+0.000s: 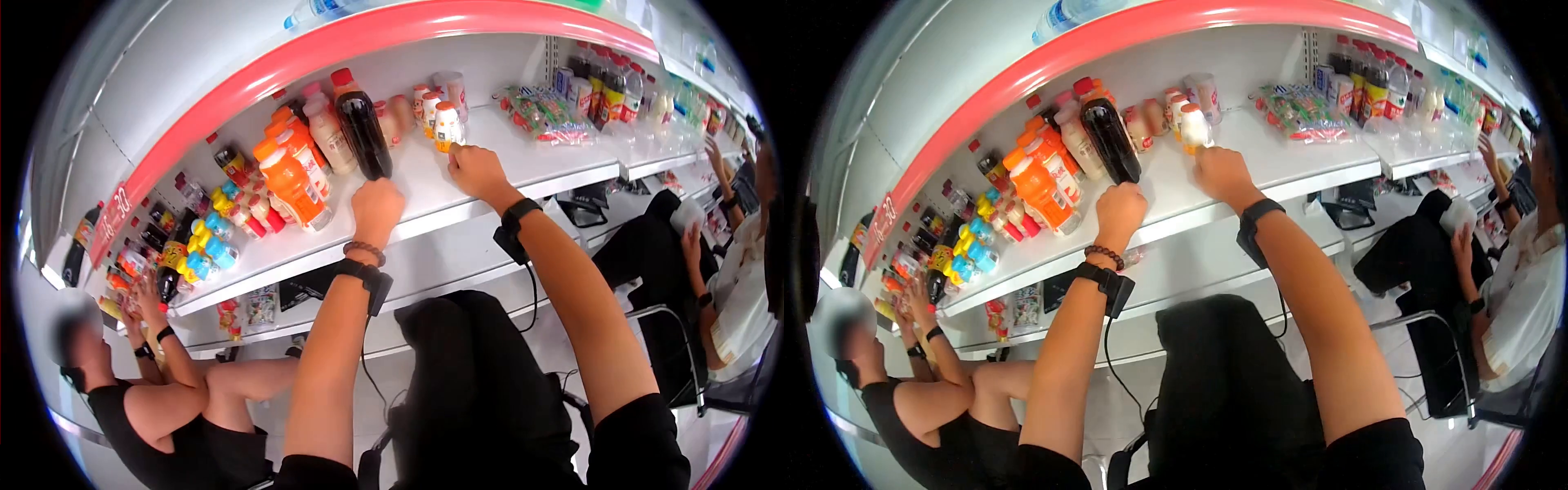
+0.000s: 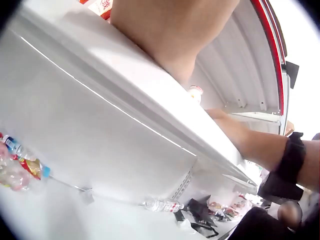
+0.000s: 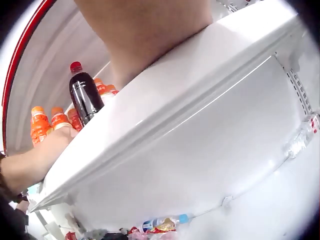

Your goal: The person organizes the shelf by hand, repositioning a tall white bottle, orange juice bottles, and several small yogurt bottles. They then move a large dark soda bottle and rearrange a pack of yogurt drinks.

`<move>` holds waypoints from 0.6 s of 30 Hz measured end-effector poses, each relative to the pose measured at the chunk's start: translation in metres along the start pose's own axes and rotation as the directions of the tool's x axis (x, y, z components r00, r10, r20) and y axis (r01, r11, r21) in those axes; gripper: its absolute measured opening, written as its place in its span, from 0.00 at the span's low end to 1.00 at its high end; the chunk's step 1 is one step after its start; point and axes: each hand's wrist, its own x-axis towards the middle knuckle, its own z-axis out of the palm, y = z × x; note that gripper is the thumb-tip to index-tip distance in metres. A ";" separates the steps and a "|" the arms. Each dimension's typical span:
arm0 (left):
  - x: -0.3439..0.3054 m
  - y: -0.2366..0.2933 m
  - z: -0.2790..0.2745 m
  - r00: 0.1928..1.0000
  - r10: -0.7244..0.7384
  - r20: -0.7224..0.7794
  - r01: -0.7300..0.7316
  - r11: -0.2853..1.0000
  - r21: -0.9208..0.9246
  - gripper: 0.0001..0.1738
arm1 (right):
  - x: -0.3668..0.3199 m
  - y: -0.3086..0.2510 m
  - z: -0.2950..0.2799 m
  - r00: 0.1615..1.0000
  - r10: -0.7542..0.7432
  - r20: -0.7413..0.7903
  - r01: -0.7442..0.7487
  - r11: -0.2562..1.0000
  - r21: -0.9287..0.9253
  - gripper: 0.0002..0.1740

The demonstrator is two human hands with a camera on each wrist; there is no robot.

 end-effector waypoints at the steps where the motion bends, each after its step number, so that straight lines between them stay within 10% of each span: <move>1: -0.002 -0.001 -0.003 0.999 0.045 0.021 -0.046 0.998 0.048 0.12 | -0.001 0.000 0.001 1.000 0.001 -0.009 -0.001 1.000 0.014 0.11; 5: -0.028 -0.002 -0.026 0.985 0.166 -0.040 -0.169 0.982 -0.080 0.10 | -0.002 0.002 0.006 0.998 -0.006 -0.057 0.006 1.000 0.001 0.12; 13: -0.088 -0.078 -0.073 0.881 -0.134 -0.454 0.082 0.988 -0.133 0.20 | -0.003 -0.002 0.000 0.999 0.050 -0.001 -0.050 0.998 0.030 0.15; 18: -0.069 -0.111 -0.068 0.934 -0.216 -0.286 0.196 0.976 -0.098 0.27 | -0.003 0.000 0.001 0.998 0.052 -0.026 -0.051 0.997 0.056 0.15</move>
